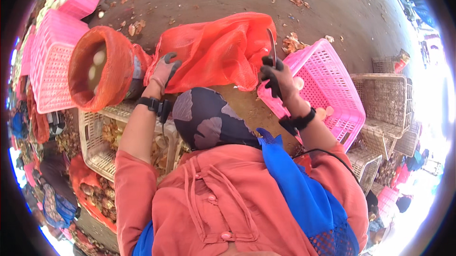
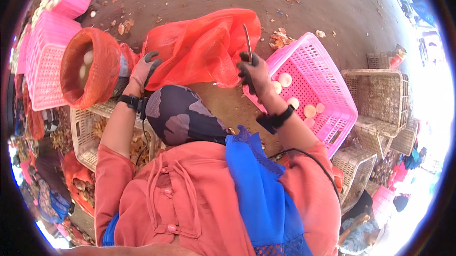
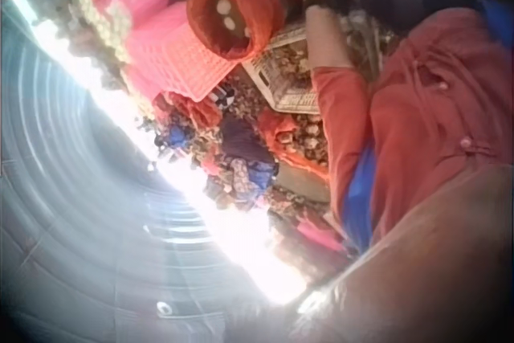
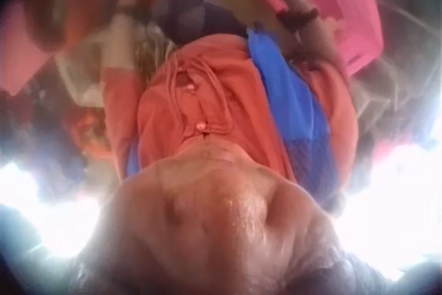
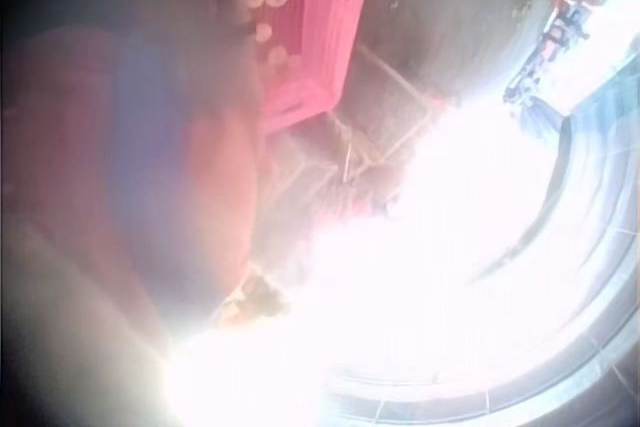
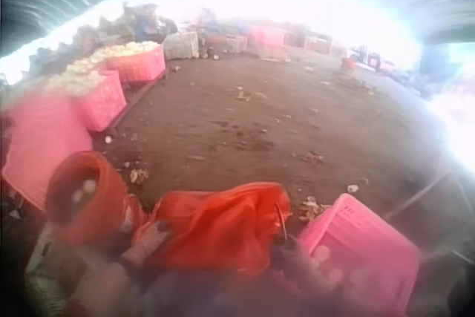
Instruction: The person peels onions using a knife, placing the peeled onions into a basket and the skins into a separate crate.
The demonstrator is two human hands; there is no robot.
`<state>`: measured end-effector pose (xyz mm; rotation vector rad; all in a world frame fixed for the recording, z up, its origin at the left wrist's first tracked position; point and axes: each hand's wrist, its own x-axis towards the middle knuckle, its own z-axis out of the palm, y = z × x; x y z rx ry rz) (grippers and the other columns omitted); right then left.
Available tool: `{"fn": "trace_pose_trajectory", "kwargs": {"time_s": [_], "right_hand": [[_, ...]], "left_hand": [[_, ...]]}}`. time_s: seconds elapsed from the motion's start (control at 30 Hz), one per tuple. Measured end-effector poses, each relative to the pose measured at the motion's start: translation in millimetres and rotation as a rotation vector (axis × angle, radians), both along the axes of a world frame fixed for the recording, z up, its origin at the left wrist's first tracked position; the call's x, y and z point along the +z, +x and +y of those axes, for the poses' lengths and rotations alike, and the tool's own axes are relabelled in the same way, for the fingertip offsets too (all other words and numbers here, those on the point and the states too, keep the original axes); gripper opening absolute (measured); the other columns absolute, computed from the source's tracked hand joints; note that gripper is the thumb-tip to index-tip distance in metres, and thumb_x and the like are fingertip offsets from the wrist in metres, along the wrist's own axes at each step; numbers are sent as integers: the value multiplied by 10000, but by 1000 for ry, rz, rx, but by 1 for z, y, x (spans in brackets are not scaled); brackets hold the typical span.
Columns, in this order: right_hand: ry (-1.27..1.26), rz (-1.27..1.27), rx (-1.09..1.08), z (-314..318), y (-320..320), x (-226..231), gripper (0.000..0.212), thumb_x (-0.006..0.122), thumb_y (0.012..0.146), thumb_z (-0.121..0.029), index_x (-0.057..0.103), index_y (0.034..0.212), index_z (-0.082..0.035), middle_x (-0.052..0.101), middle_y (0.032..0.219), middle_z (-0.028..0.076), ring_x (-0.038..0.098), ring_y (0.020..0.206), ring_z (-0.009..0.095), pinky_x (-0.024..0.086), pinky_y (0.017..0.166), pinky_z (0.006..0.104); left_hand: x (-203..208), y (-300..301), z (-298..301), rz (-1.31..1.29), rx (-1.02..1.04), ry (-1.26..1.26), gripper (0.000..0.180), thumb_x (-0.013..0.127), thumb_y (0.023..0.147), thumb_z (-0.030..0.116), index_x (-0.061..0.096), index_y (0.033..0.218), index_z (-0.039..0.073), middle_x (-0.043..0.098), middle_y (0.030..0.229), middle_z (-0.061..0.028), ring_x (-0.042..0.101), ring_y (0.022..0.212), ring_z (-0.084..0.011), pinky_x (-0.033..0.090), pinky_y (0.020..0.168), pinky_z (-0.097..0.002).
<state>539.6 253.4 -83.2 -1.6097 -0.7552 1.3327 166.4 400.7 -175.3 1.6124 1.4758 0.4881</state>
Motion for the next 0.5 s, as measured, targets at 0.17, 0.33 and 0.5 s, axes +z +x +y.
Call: {"fn": "trace_pose_trajectory", "kwargs": {"time_s": [0.17,0.33,0.5], "right_hand": [[-170,-182,-154,75,-1,-30,290,763,789,-205,584,958,-52,527,654,49,490,475,172,426,404,318],[-467,183,-415,125,36,-112,121,715,836,-199,610,850,-140,513,708,57,482,557,245,432,472,377],[-412,258,-659,168,96,-192,141,650,878,-170,539,795,-143,524,684,36,503,616,234,404,524,402]], "left_hand": [[-17,-33,-39,-22,156,35,556,733,789,255,574,1244,-23,607,1246,-212,567,1174,-315,451,988,-369],[-26,-62,-53,139,426,137,651,732,759,272,512,1320,26,561,1261,-231,484,1238,-369,418,1028,-405],[-101,-56,18,-73,574,29,719,758,779,134,399,1400,76,635,819,-89,591,615,-183,501,530,-310]]}}
